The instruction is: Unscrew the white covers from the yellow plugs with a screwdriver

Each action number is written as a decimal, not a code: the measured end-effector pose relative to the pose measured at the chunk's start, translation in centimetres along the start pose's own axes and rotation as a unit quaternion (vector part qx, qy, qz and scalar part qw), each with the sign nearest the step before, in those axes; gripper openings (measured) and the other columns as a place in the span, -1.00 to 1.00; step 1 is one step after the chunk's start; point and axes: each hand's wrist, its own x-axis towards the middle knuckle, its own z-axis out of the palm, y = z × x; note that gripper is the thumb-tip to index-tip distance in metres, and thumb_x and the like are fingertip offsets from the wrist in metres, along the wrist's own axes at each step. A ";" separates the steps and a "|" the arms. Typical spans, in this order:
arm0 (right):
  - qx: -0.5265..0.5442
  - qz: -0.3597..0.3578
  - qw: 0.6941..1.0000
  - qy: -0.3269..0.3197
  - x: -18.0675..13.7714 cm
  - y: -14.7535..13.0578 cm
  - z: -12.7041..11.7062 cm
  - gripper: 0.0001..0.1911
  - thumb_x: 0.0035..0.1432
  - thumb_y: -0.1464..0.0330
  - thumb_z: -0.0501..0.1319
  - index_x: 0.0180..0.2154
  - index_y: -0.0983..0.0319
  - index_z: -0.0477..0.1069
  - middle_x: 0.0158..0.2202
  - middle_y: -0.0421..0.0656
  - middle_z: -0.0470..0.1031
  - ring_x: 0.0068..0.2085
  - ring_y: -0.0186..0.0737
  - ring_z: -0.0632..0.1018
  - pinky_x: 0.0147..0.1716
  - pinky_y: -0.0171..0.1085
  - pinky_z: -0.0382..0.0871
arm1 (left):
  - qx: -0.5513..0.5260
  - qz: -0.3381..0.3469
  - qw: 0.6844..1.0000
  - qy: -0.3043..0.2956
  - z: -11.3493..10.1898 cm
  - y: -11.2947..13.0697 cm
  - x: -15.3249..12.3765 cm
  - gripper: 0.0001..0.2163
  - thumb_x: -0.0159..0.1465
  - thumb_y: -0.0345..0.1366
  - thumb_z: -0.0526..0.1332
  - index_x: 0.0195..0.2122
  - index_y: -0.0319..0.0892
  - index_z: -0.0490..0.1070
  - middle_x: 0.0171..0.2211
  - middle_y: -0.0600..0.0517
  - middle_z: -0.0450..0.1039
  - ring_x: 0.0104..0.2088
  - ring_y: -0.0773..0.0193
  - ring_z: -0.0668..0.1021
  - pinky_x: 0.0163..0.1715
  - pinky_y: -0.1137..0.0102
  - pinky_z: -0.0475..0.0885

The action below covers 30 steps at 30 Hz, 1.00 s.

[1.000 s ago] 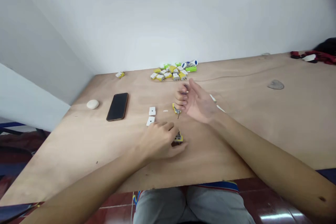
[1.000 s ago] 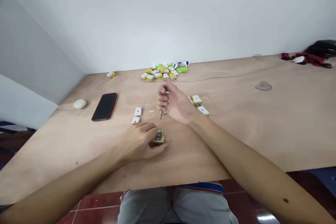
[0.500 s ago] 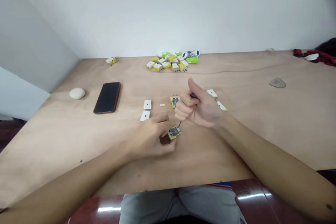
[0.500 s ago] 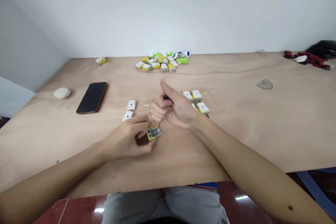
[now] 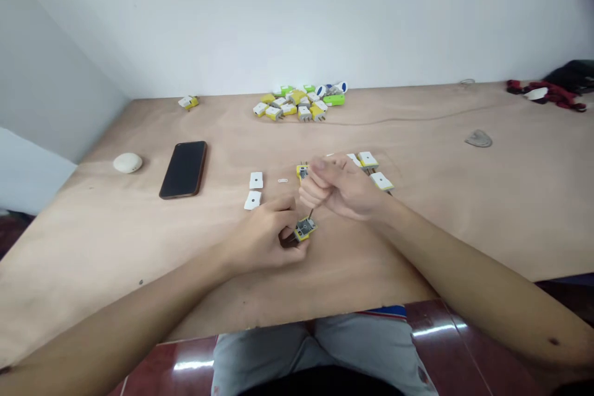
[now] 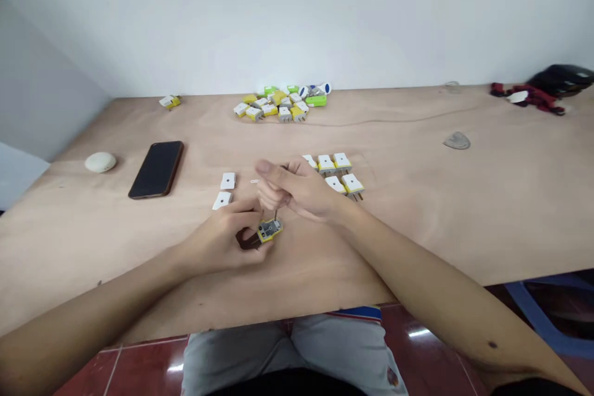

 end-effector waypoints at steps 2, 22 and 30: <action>-0.084 0.004 0.996 0.011 -0.2 -0.9 0.2 -0.26 0.42 -0.13 0.27 -0.57 0.15 0.03 -0.58 -0.36 -0.01 -0.53 -0.37 0.08 -0.44 -0.25 0.12 | -0.006 -0.012 1.000 0.000 0.1 -0.2 -0.1 -0.66 0.21 -0.40 0.34 -0.53 -0.13 0.14 -0.42 0.11 0.24 -0.46 0.37 0.31 -0.45 0.37 0.21; -0.849 -0.009 0.410 -0.332 1.2 -9.4 3.2 -0.44 0.67 0.13 -0.03 -0.21 0.27 0.61 -0.28 -0.02 0.64 -0.29 -0.15 0.52 -0.29 -0.11 0.16 | -0.049 0.005 0.999 -0.022 -0.2 -1.7 0.5 -0.64 0.13 -0.41 0.31 -0.59 -0.11 0.06 -0.49 0.09 0.27 -0.44 0.33 0.37 -0.44 0.38 0.22; -0.806 0.023 0.505 -0.308 1.9 -9.9 2.7 -0.72 0.59 0.30 0.18 -0.19 0.24 0.58 -0.16 -0.07 0.62 -0.16 -0.11 0.52 -0.14 -0.11 0.30 | -0.044 0.017 0.999 -0.023 -0.4 -1.9 0.6 -0.63 0.18 -0.32 0.34 -0.59 -0.11 0.11 -0.43 0.05 0.28 -0.43 0.31 0.38 -0.43 0.36 0.26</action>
